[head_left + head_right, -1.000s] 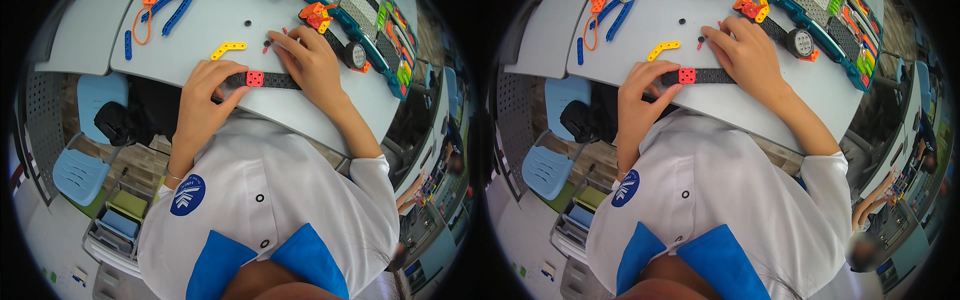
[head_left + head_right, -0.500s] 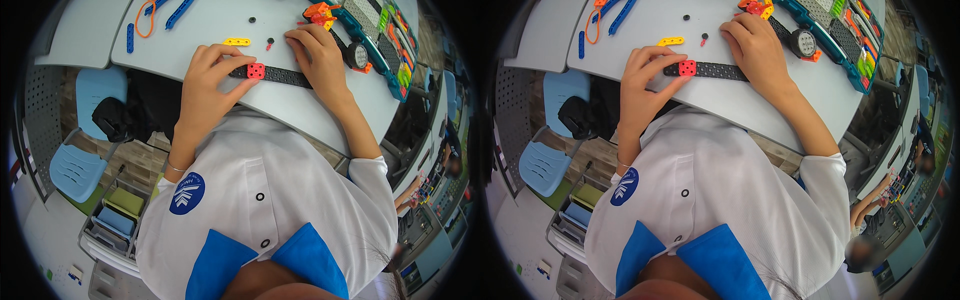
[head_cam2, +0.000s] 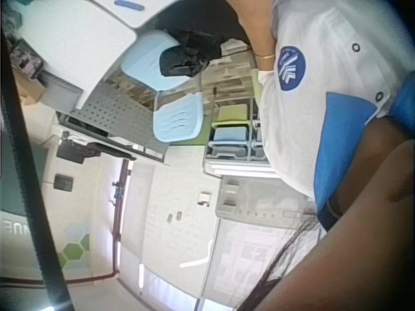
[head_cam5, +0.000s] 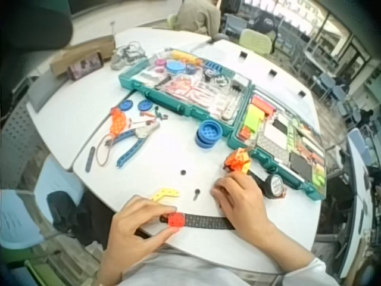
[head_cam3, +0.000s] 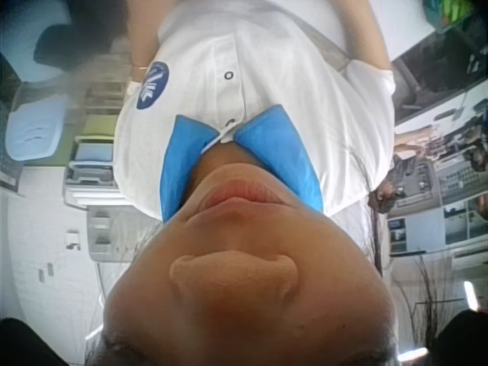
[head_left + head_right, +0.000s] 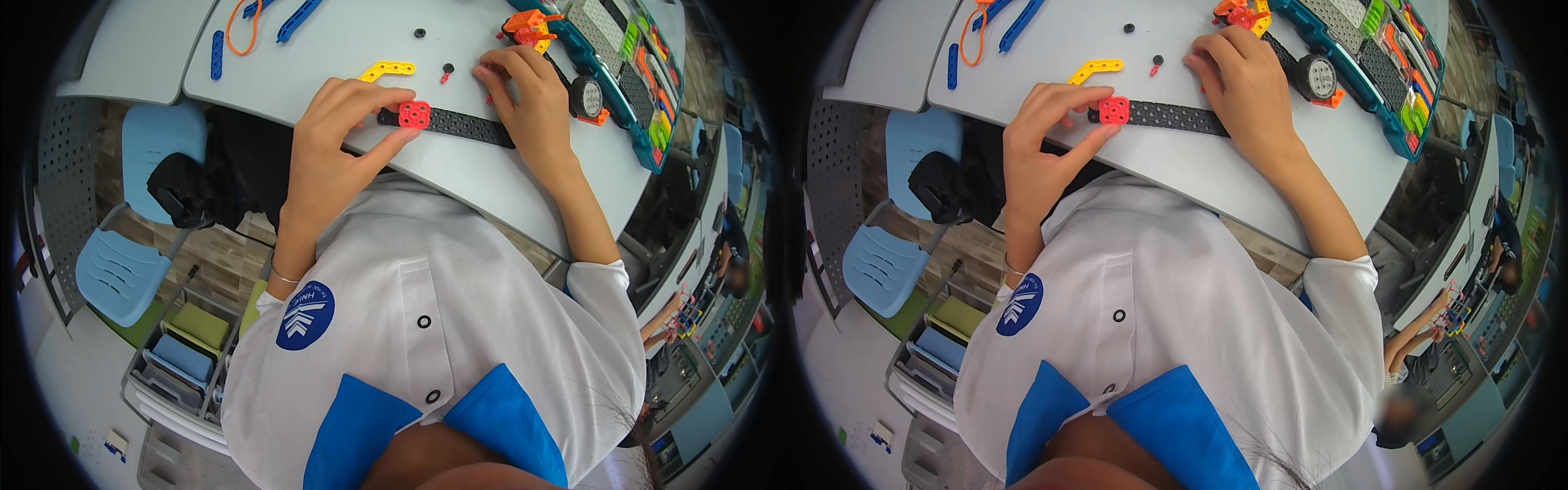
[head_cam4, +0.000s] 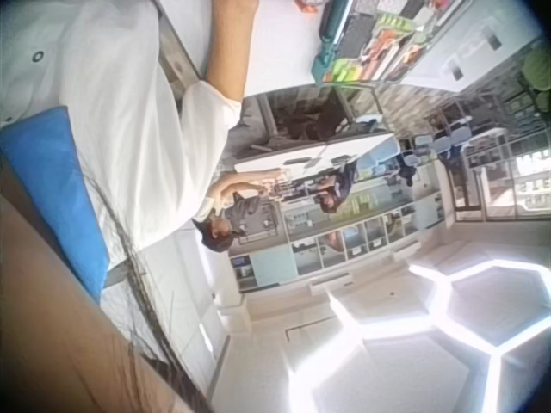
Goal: The person assembles a small mechanical model using colorful plastic pieces from a kit. They connect a black strip with red, yellow, and orange components, then attach a blue circular part and a gray wheel to the assembly.
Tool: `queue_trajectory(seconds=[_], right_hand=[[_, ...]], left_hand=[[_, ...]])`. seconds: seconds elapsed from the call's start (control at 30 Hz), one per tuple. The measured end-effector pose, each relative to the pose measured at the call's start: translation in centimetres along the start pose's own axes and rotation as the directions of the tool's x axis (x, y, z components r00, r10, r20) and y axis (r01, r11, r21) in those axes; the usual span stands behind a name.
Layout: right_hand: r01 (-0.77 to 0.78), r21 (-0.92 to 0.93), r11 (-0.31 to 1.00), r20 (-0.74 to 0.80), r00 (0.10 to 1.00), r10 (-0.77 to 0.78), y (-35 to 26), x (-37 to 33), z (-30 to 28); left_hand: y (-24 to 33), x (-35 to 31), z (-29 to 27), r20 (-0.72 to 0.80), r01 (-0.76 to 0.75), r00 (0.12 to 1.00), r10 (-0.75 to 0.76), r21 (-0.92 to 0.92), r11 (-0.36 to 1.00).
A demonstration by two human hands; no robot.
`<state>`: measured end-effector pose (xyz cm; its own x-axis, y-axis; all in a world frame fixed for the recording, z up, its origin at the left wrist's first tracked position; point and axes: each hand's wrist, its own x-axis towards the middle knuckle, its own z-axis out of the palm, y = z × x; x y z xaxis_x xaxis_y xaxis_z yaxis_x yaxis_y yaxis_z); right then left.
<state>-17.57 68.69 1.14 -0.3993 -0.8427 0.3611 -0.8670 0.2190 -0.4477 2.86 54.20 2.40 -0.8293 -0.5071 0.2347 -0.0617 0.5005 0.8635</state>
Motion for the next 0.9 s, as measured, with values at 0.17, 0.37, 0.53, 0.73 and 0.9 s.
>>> queue_trajectory(seconds=[0.17, 0.37, 0.53, 0.73, 0.9], right_hand=[[-0.307, 0.688, 0.657, 0.269, 0.949, 0.161, -2.2, -0.2, -1.2], [-0.656, 0.754, -0.044, 0.656, 0.747, 0.107, -3.1, -0.7, -1.5], [-0.686, 0.69, -0.229, 0.711, 0.701, 0.042, -3.1, -1.3, -1.1], [-0.682, 0.644, -0.345, 0.723, 0.691, -0.017, -2.9, -1.7, -0.3], [-0.687, 0.672, -0.278, 0.721, 0.692, 0.036, -3.3, -1.6, -0.8]], left_hand=[[0.6, 0.1, -0.3, 0.02, -0.027, 0.999, 0.029, -0.078, 0.997], [0.7, -0.2, 1.1, -0.043, -0.066, 0.998, 0.056, -0.296, 0.953], [0.9, -0.3, 1.4, -0.065, -0.089, 0.995, 0.073, -0.305, 0.948], [1.7, -0.4, 1.3, -0.079, -0.079, 0.995, 0.059, -0.283, 0.956], [1.7, -0.4, 1.4, -0.084, -0.087, 0.994, 0.069, -0.244, 0.966]])
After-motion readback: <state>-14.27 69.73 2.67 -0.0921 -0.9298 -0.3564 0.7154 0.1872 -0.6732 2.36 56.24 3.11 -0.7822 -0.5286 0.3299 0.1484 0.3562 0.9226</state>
